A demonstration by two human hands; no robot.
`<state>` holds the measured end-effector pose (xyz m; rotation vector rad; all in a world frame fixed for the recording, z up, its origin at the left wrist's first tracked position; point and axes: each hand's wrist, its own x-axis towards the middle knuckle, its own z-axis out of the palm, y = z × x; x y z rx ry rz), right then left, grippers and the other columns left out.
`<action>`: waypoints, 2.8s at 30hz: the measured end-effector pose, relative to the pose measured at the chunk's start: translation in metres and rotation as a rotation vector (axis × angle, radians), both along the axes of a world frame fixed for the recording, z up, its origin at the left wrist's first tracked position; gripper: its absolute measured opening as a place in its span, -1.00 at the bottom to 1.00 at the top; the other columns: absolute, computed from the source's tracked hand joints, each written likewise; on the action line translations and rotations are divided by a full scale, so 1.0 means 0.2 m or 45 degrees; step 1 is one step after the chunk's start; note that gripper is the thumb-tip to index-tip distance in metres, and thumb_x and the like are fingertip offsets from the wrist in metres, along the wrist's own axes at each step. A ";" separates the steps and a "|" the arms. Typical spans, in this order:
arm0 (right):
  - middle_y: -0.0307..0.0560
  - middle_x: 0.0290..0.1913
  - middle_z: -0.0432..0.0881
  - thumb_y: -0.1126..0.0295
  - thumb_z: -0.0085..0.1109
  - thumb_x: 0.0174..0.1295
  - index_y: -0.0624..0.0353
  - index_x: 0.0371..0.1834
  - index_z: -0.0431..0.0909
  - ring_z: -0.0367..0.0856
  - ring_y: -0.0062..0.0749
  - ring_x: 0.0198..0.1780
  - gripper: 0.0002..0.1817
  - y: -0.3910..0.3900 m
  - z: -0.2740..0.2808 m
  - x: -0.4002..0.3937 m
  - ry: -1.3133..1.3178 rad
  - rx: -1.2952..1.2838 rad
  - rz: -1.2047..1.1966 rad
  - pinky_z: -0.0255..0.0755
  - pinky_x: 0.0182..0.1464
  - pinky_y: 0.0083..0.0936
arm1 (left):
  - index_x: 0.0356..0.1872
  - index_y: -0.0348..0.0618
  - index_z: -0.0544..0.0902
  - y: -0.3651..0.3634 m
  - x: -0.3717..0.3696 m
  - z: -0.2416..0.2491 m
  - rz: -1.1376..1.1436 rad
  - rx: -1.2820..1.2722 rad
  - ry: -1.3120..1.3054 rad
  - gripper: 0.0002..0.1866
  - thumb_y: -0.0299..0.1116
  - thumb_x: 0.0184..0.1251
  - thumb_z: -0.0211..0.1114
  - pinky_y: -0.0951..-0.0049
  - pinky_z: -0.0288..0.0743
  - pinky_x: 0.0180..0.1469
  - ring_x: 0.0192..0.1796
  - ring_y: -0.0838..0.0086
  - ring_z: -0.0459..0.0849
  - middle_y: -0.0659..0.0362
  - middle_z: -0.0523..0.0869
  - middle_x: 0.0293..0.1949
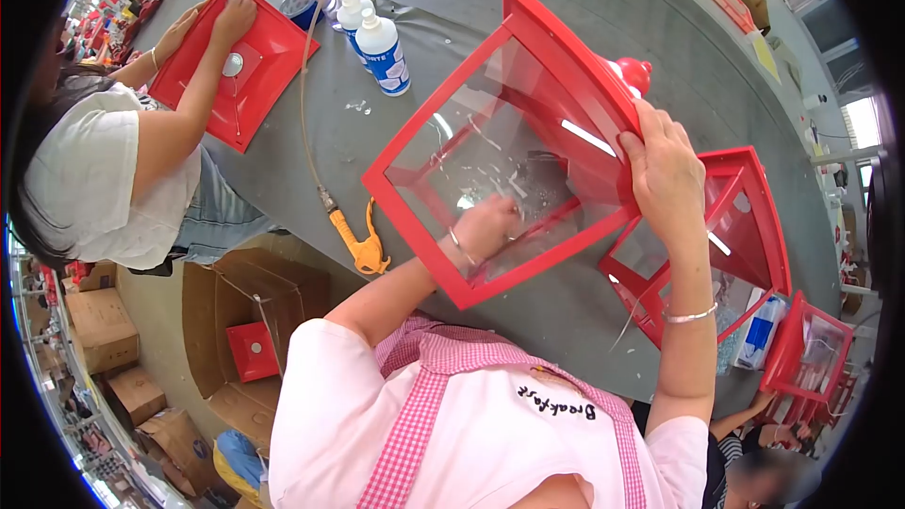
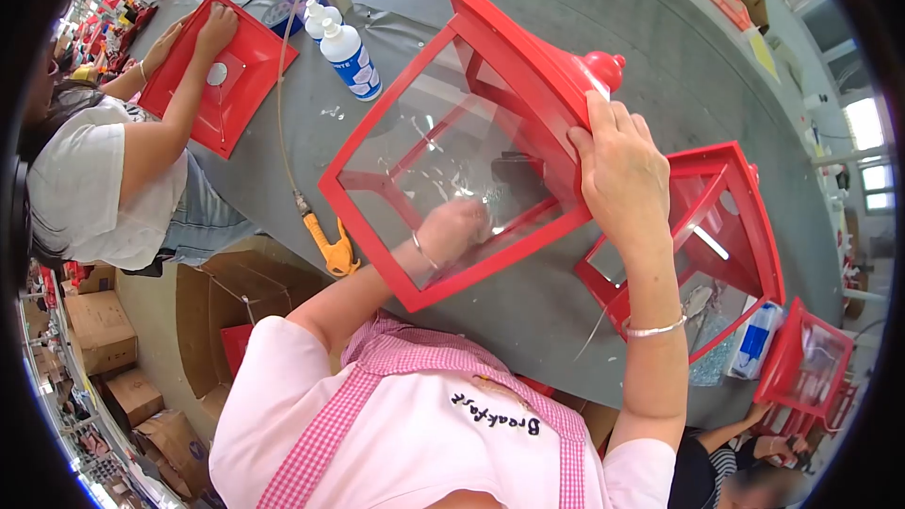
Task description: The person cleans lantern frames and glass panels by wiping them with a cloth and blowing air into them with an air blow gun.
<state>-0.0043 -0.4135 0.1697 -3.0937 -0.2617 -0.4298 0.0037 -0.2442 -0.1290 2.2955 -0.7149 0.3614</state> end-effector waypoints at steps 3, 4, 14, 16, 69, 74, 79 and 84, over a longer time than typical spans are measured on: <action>0.02 0.03 0.61 0.28 -0.01 0.46 0.16 0.31 0.40 0.58 -0.05 0.05 -0.59 0.00 -0.02 0.00 -0.003 0.017 -0.016 0.51 0.02 -0.21 | -0.30 -0.16 0.66 0.07 0.32 0.00 0.050 -0.018 -0.011 -0.85 -0.47 0.08 0.24 0.23 0.62 -0.11 -0.10 0.16 0.66 0.04 0.64 -0.20; 0.02 0.02 0.61 0.29 0.00 0.46 0.15 0.32 0.40 0.58 -0.05 0.04 -0.59 0.00 -0.02 0.00 -0.011 0.012 -0.012 0.51 0.02 -0.21 | -0.25 -0.21 0.62 0.09 0.43 0.00 0.147 -0.020 -0.014 -0.86 -0.46 0.18 0.21 0.23 0.60 -0.08 -0.07 0.16 0.64 0.01 0.62 -0.21; -0.02 0.03 0.62 0.31 0.03 0.44 0.15 0.33 0.42 0.60 -0.08 0.01 -0.58 0.02 0.00 0.01 0.022 0.021 -0.029 0.52 0.00 -0.23 | -0.29 -0.08 0.68 -0.11 0.49 0.12 -0.091 -0.123 0.032 -0.82 -0.46 0.04 0.24 0.25 0.60 -0.02 0.03 0.17 0.60 0.08 0.61 -0.14; -0.03 0.03 0.63 0.32 0.05 0.43 0.15 0.33 0.43 0.61 -0.08 0.00 -0.58 0.03 0.00 0.01 0.026 0.036 -0.045 0.53 -0.01 -0.23 | -0.29 -0.03 0.70 -0.18 0.62 0.17 0.163 0.011 0.071 -0.79 -0.44 -0.01 0.28 0.27 0.60 0.00 0.06 0.18 0.60 0.09 0.62 -0.10; 0.09 -0.16 0.60 0.38 0.26 0.27 0.26 -0.10 0.52 0.67 -0.06 -0.15 -0.77 0.35 0.18 0.29 -0.479 0.094 0.343 0.55 -0.13 -0.27 | -0.34 -0.16 0.71 0.33 -0.28 0.19 -0.199 0.028 0.539 -0.82 -0.51 -0.04 0.28 0.18 0.61 -0.11 -0.17 0.08 0.71 -0.01 0.67 -0.25; -0.04 -0.21 0.58 0.54 0.26 0.27 0.25 -0.07 0.49 0.63 -0.35 -0.25 -0.78 0.11 0.11 -0.08 -0.567 0.472 0.164 0.51 -0.17 -0.51 | -0.33 -0.14 0.69 0.51 -0.05 0.24 0.148 0.098 0.285 -0.84 -0.55 0.04 0.24 0.17 0.62 -0.17 -0.22 0.09 0.67 0.04 0.61 -0.27; -0.07 -0.23 0.55 0.54 0.26 0.29 0.26 -0.05 0.45 0.59 -0.43 -0.24 -0.76 -0.16 -0.15 -0.38 -0.467 0.641 0.010 0.49 -0.17 -0.54 | -0.32 -0.17 0.66 0.42 -0.06 0.18 0.186 0.487 0.180 -0.84 -0.55 0.03 0.25 0.22 0.63 -0.14 -0.15 0.14 0.64 0.06 0.58 -0.19; -0.14 -0.23 0.54 0.54 0.22 0.31 0.24 0.00 0.44 0.56 -0.51 -0.21 -0.76 -0.29 -0.19 -0.53 -0.255 0.690 -0.183 0.45 -0.14 -0.60 | -0.32 -0.18 0.66 0.17 0.12 0.15 0.119 0.386 0.043 -0.85 -0.51 0.04 0.27 0.24 0.64 -0.11 -0.09 0.20 0.63 0.09 0.57 -0.18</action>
